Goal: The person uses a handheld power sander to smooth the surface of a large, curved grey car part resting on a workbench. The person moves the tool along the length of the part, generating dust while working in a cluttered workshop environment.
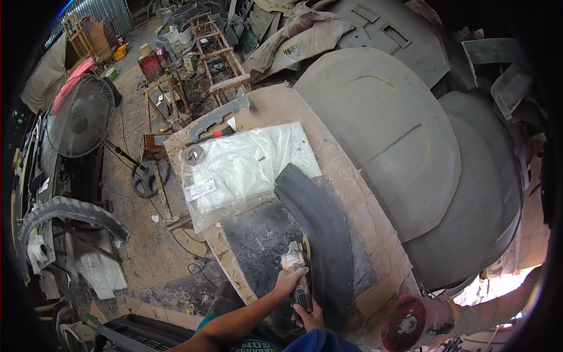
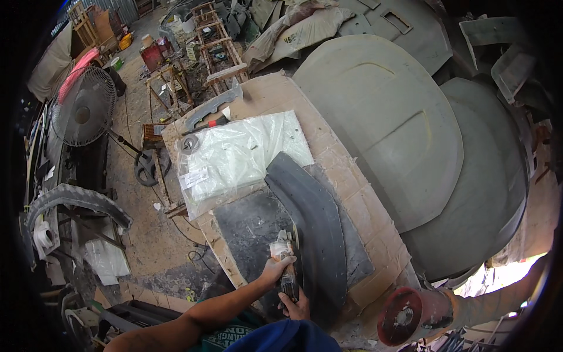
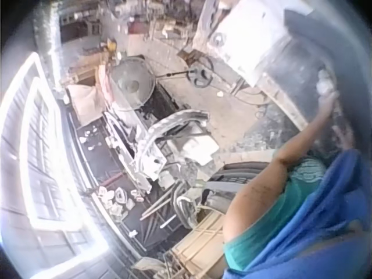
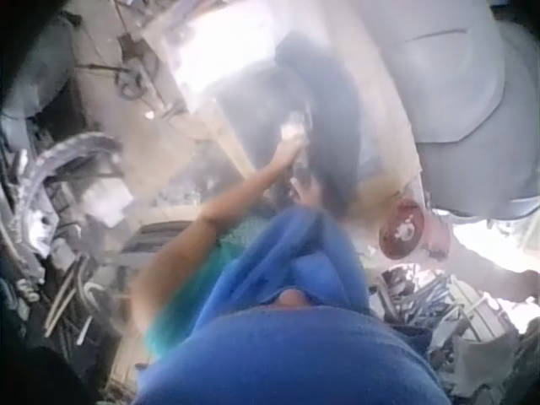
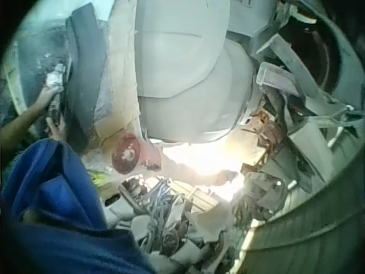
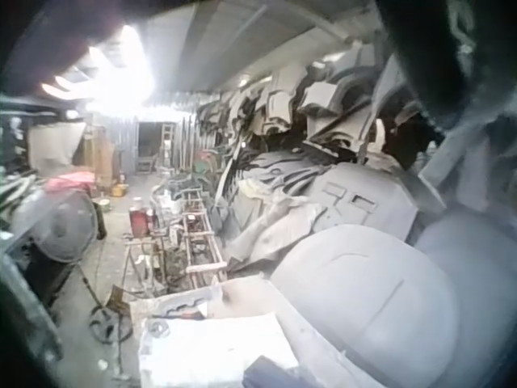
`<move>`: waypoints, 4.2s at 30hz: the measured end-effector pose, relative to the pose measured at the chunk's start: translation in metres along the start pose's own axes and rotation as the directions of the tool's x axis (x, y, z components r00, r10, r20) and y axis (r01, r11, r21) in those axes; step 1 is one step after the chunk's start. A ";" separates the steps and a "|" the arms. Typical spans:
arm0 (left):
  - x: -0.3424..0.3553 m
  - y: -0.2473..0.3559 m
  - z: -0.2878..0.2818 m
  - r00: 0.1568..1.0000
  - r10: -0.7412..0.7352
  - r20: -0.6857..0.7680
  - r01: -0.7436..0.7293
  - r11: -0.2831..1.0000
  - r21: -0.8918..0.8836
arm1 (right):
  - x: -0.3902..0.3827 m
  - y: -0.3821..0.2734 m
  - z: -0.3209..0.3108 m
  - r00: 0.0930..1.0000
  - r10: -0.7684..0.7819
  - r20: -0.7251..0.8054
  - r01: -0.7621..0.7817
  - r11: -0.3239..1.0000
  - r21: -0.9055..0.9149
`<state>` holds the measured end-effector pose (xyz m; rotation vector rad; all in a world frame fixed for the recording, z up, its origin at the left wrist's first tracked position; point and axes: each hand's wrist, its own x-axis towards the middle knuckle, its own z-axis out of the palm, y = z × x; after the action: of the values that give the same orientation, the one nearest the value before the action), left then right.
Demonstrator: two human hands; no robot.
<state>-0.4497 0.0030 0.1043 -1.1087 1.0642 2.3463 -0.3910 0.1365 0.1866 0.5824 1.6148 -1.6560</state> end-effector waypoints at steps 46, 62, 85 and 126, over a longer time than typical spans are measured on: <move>0.005 0.009 -0.020 0.996 -0.001 0.090 -0.003 0.999 0.044 | 0.005 0.024 0.029 0.993 -0.027 -0.112 0.026 1.000 -0.009; 0.001 0.013 -0.025 0.992 -0.067 0.107 0.065 0.998 0.017 | 0.000 0.024 0.040 0.990 -0.046 -0.136 0.040 0.998 -0.048; 0.023 0.039 -0.022 0.998 -0.008 0.055 0.018 0.985 -0.170 | 0.032 -0.024 0.039 0.997 -0.063 -0.042 0.052 0.975 -0.214; 0.023 0.028 -0.026 0.994 -0.045 0.102 0.059 0.988 -0.145 | 0.030 0.006 0.035 0.996 -0.062 -0.062 0.055 0.993 -0.107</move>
<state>-0.4671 -0.0358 0.0892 -1.0460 0.8292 2.4429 -0.3992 0.0973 0.1637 0.5454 1.7704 -1.5973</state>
